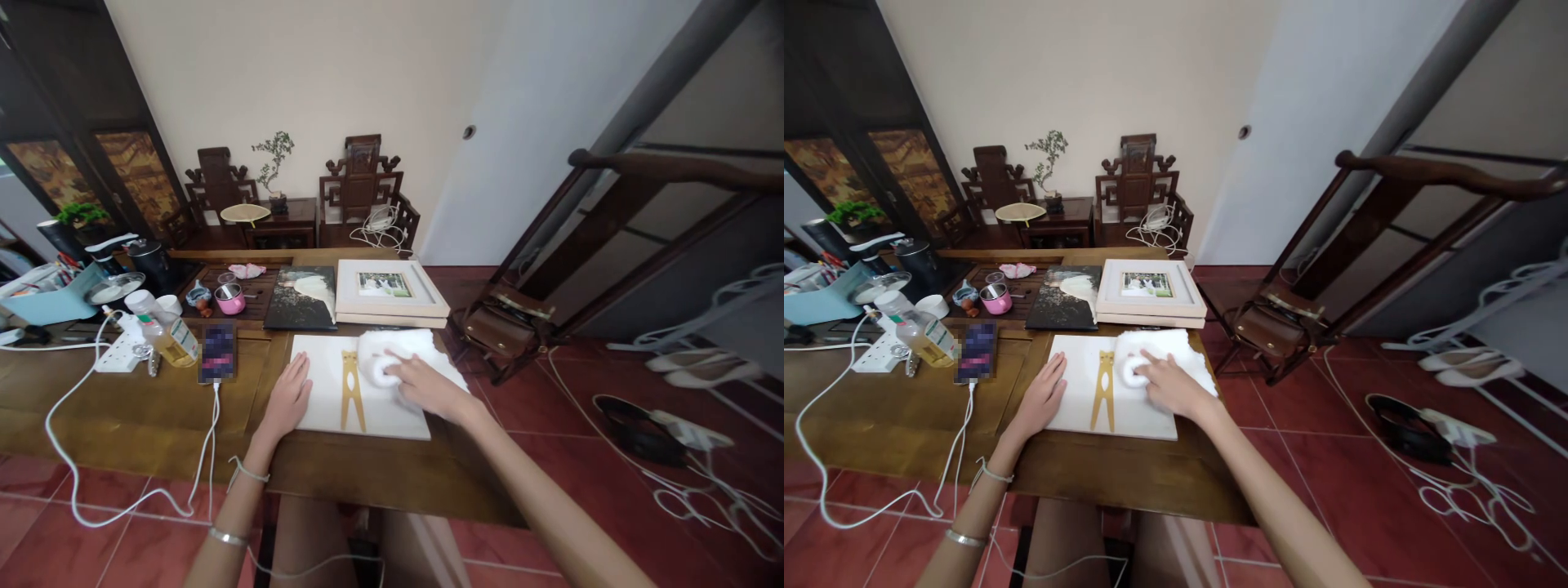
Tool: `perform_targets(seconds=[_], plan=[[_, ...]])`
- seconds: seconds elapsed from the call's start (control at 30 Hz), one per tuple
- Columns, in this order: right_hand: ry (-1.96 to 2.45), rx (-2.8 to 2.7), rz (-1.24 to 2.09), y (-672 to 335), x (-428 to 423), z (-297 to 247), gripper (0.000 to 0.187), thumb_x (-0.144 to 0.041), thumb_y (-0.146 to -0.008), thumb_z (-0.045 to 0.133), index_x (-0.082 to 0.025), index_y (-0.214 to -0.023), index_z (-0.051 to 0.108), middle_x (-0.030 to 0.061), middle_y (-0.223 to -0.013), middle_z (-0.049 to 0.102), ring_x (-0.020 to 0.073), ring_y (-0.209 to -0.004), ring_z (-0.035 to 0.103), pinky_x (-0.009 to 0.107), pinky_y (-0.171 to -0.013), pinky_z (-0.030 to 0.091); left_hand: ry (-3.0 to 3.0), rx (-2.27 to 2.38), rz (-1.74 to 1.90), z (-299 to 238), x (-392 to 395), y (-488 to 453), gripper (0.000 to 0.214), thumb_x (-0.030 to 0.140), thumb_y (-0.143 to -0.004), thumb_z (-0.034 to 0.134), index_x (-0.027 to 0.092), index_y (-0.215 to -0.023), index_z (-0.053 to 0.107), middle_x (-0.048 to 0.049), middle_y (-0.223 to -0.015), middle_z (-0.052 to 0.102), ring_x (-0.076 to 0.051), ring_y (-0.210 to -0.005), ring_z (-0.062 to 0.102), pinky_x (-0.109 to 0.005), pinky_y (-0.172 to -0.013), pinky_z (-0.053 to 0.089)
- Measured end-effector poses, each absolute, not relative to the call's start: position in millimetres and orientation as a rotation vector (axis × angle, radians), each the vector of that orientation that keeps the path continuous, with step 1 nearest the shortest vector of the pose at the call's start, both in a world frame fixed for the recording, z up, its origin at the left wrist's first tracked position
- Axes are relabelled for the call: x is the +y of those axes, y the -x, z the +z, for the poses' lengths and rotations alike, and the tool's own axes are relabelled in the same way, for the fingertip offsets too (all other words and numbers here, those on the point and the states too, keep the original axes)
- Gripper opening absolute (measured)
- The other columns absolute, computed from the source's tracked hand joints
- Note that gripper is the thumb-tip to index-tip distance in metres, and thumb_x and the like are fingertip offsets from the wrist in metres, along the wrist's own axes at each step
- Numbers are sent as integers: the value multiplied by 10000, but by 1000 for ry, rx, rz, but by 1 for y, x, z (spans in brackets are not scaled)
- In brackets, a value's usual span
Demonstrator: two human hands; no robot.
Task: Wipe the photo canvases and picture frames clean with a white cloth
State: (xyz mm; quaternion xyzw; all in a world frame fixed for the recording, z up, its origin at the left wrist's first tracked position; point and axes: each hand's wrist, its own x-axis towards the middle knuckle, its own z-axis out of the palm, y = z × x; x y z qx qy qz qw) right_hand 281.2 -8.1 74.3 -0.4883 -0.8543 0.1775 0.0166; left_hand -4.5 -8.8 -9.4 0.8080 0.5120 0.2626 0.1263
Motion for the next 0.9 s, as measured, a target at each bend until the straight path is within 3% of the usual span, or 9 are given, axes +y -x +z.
perform_targets(seconds=[0.13,0.33,0.5,0.63,0.73,0.9], plan=[[1452,-2738,788,-286,-77,94,533,29,-616,339,-118,-1044,622,142,-1440,380,226,-1395,157,523,-1117,133,-2369,1471,794,-9,-9,4,478,303,-953,307,134,-1398,356,-123,-1477,338,-214,-1388,265,-448,-1141,257],[1316,-2698,1077,-300,-111,102,520,24,-586,338,-187,-961,629,42,-1432,414,203,-1376,241,500,-1134,112,-2369,1474,792,-8,-10,2,477,308,-957,295,135,-1396,356,-130,-1476,339,-225,-1390,260,-470,-1137,253],[1430,-2575,802,-300,-46,79,511,-14,-641,350,-162,-1038,636,87,-1245,602,244,-1286,412,483,-1120,158,-2355,1486,794,-9,-10,2,473,298,-959,277,128,-1392,364,-128,-1474,344,-215,-1387,269,-449,-1141,254],[1557,-2448,579,-276,12,65,533,-28,-691,330,-123,-1138,604,136,-1222,606,296,-1229,469,559,-1067,186,-2352,1490,803,-11,-8,3,467,291,-960,271,141,-1391,368,-119,-1469,357,-209,-1378,289,-449,-1137,263],[1566,-2435,514,-250,22,60,556,-35,-712,329,-110,-1213,559,161,-1292,550,316,-1313,353,617,-1037,174,-2354,1489,798,-13,-7,5,468,291,-961,268,149,-1398,356,-115,-1470,355,-210,-1379,289,-461,-1133,267],[1408,-2583,366,-229,-34,56,546,-18,-664,389,-135,-1149,610,133,-1475,325,310,-1399,118,647,-1058,93,-2370,1483,816,-14,-7,5,468,288,-962,263,156,-1404,345,-118,-1475,346,-216,-1384,276,-468,-1131,268]])
